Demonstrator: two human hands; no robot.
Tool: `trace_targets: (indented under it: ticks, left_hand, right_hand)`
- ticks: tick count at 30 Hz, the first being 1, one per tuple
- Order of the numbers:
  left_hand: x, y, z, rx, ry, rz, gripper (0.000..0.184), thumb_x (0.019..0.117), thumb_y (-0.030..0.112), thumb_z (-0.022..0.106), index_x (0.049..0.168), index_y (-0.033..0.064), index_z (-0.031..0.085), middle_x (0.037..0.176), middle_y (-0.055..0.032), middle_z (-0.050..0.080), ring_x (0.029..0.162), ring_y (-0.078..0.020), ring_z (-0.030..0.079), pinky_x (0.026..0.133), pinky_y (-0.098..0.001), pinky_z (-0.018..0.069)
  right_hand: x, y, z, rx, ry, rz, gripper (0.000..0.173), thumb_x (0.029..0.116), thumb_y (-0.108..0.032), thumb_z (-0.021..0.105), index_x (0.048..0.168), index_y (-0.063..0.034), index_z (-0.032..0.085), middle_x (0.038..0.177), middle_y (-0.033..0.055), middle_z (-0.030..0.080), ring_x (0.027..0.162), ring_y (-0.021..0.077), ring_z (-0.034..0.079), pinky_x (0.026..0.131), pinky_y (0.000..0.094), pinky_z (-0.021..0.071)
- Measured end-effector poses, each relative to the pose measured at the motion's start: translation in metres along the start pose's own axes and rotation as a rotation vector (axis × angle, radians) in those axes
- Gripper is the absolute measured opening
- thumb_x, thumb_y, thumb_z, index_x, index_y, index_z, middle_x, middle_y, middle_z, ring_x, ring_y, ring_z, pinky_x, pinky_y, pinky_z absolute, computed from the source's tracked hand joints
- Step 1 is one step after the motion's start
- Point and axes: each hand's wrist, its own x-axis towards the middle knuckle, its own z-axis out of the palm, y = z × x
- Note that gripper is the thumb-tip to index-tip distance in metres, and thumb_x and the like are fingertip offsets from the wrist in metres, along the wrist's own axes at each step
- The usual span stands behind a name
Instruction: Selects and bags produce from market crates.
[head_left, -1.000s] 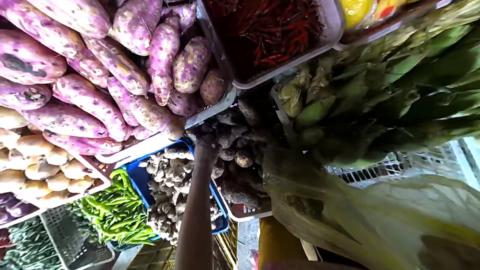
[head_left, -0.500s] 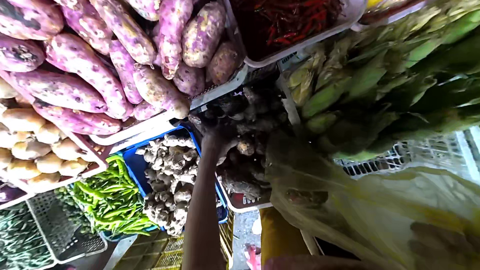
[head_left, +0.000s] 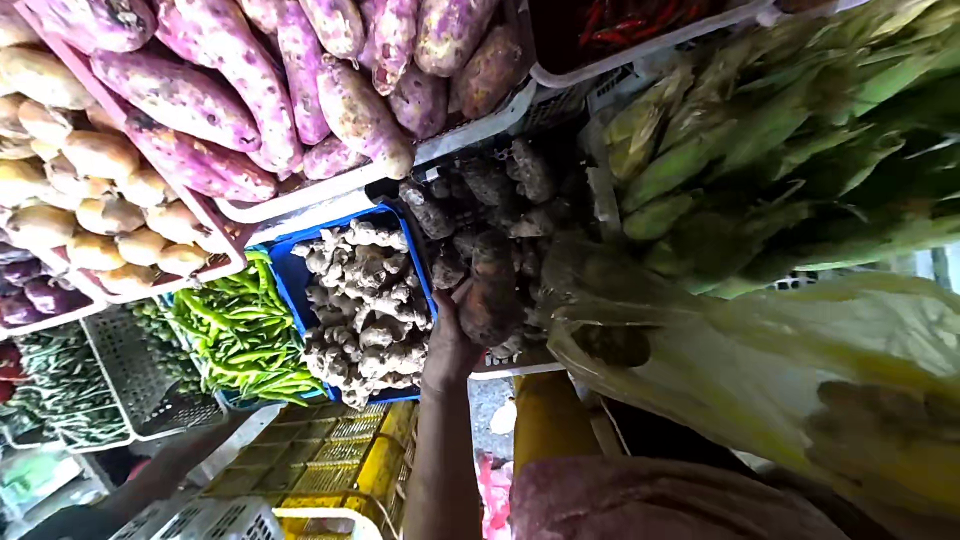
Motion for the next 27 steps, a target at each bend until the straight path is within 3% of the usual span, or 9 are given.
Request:
trace_targets:
  ticks: [4,5,8,12,16,18,22,24,27]
  left_hand:
    - [-0.020,-0.014,0.013,0.162,-0.254,0.035,0.075,0.0818,0.078,0.059,0.123,0.0164,0.069,0.106,0.0073,0.076,0.094,-0.0048,0.071,0.084,-0.0291,0.0609]
    - [-0.023,-0.020,0.018,0.194,-0.381,0.051,0.061,0.0901,0.061,0.066,0.127,0.0127,0.067,0.111,0.0056,0.075,0.097,-0.0052,0.071,0.087,-0.0299,0.0600]
    - [-0.032,-0.038,0.057,0.452,-0.596,0.097,0.053,0.0885,0.016,0.079,0.134,-0.0045,0.061,0.130,-0.0134,0.067,0.116,-0.0150,0.066,0.102,-0.0336,0.0549]
    - [-0.035,-0.053,0.093,0.888,-0.623,0.179,0.060,0.0884,0.021,0.080,0.142,0.0025,0.059,0.148,-0.0247,0.051,0.135,-0.0301,0.054,0.111,-0.0404,0.0477]
    - [0.025,-0.017,0.079,1.000,-0.280,0.250,0.029,0.0940,0.012,0.070,0.120,-0.0017,0.069,0.119,-0.0171,0.071,0.106,-0.0233,0.070,0.091,-0.0405,0.0584]
    - [0.089,-0.015,0.078,1.341,-0.186,0.281,0.040,0.0935,0.007,0.068,0.133,0.0029,0.063,0.142,-0.0175,0.057,0.127,-0.0342,0.059,0.102,-0.0553,0.0515]
    - [0.200,-0.034,0.080,1.941,-0.399,0.324,0.072,0.0905,-0.001,0.067,0.157,0.0144,0.043,0.169,-0.0133,0.024,0.157,-0.0409,0.012,0.119,-0.0733,0.0108]
    - [0.223,-0.036,0.077,2.122,-0.404,0.331,0.072,0.0880,-0.004,0.068,0.153,0.0195,0.049,0.166,-0.0085,0.034,0.154,-0.0400,0.022,0.118,-0.0699,0.0193]
    - [0.206,-0.035,0.046,2.078,-0.293,0.494,0.055,0.0839,-0.002,0.074,0.137,0.0039,0.061,0.149,-0.0218,0.051,0.136,-0.0475,0.046,0.108,-0.0650,0.0398]
  right_hand:
    - [0.005,-0.003,0.007,0.101,-0.004,0.071,0.032,0.0995,-0.012,0.030,0.088,-0.0158,0.059,0.081,-0.0068,0.070,0.077,-0.0019,0.067,0.070,0.0144,0.0562]
    - [0.004,-0.004,0.011,0.090,0.008,0.058,0.032,0.1013,-0.009,0.025,0.090,-0.0145,0.054,0.081,-0.0077,0.069,0.078,-0.0037,0.067,0.070,0.0130,0.0561]
    - [0.006,0.002,-0.014,0.099,-0.110,0.016,0.024,0.0994,-0.028,0.051,0.094,-0.0244,0.074,0.094,-0.0064,0.077,0.087,0.0010,0.071,0.076,0.0204,0.0606]
    - [0.001,0.002,-0.017,0.055,-0.011,0.046,0.030,0.0999,-0.024,0.042,0.089,-0.0270,0.070,0.089,-0.0078,0.076,0.080,0.0016,0.071,0.069,0.0213,0.0605]
    - [-0.004,0.005,-0.035,0.016,0.051,0.083,0.028,0.0983,-0.022,0.045,0.087,-0.0270,0.071,0.087,-0.0088,0.076,0.080,0.0005,0.071,0.071,0.0218,0.0606]
    - [-0.006,0.011,-0.040,-0.005,0.024,0.064,0.027,0.0974,-0.020,0.048,0.087,-0.0285,0.072,0.087,-0.0102,0.076,0.080,-0.0010,0.070,0.073,0.0200,0.0592]
    - [-0.005,0.023,-0.051,0.051,-0.068,0.009,0.012,0.0906,-0.028,0.067,0.092,-0.0295,0.078,0.092,-0.0105,0.077,0.086,-0.0017,0.071,0.078,0.0187,0.0588]
    - [-0.004,0.024,-0.048,0.132,-0.016,-0.002,0.011,0.0888,-0.025,0.067,0.087,-0.0273,0.078,0.088,-0.0091,0.076,0.083,-0.0013,0.071,0.076,0.0180,0.0587]
    - [-0.005,0.024,-0.043,0.243,0.016,0.013,0.009,0.0843,-0.022,0.070,0.085,-0.0253,0.078,0.086,-0.0072,0.077,0.080,-0.0001,0.071,0.074,0.0177,0.0593]
